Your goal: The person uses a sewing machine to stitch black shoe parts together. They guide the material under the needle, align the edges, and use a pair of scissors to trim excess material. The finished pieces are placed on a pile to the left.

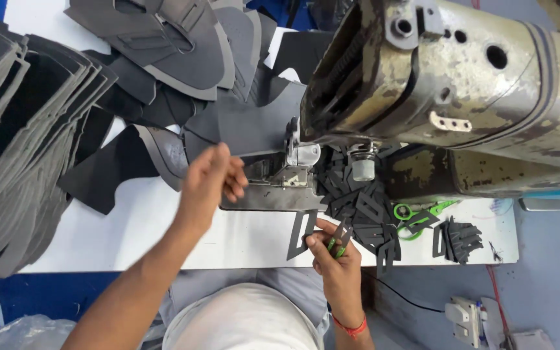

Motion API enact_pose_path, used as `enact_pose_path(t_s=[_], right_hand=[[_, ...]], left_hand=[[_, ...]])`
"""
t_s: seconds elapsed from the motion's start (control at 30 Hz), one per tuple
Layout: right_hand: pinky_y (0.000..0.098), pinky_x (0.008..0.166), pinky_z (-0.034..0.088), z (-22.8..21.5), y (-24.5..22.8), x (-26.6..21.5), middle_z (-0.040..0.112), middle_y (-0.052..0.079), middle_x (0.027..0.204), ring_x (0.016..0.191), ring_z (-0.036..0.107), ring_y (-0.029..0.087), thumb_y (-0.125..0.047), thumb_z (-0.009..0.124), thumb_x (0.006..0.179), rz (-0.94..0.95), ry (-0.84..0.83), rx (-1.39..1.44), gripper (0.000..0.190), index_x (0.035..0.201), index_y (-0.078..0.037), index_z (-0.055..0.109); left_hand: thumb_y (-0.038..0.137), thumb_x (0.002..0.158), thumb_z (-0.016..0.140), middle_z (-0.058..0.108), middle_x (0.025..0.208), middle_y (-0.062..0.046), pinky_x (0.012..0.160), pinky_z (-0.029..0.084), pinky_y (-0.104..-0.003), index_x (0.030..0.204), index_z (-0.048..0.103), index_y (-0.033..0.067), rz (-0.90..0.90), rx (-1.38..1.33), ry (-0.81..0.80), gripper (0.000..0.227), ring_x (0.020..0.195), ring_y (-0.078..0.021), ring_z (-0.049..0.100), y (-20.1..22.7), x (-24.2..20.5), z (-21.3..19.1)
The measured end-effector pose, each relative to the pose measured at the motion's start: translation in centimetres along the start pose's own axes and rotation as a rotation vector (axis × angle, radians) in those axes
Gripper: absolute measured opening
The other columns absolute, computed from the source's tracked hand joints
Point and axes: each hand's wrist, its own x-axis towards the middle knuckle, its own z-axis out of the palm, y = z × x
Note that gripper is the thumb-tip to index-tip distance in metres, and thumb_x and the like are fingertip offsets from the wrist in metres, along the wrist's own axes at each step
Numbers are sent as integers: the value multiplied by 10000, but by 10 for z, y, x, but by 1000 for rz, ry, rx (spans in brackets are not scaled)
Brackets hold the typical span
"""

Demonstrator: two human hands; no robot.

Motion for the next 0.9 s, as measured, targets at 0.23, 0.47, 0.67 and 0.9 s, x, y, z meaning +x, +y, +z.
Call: enact_pose_path(t_s=[0.23,0.47,0.67,0.9], right_hand=[[193,452,328,10,14,-3,689,24,878,580,466,11,-1,717,910,-38,23,59,415,1317,18,641],[348,758,560,43,-63,-17,636,207,1229,977,685,343,-157,814,724,-959,-92,-879,782,1417,-6,484],[338,668,583,28,-33,-21,784,54,970,820,755,246,-12,784,797,-552,-563,-987,376,1159,-111,758],[289,656,572,36,-16,-30,812,61,925,731,762,158,-80,785,861,-152,-522,-723,172,1031,-61,802]], left_hand=[[224,927,703,705,908,-42,722,542,-289,1288,541,48,-236,227,-462,433,830,-131,684,-19,-86,38],[120,920,604,723,932,-175,750,537,-452,1008,666,1,232,1064,-461,161,858,-380,694,33,-106,16],[104,875,574,686,898,-162,767,529,-467,918,619,15,229,1307,-670,108,850,-359,686,46,-121,1],[129,784,647,709,892,-108,667,545,-404,1016,693,42,544,1298,-431,252,811,-308,712,164,-150,-40]])
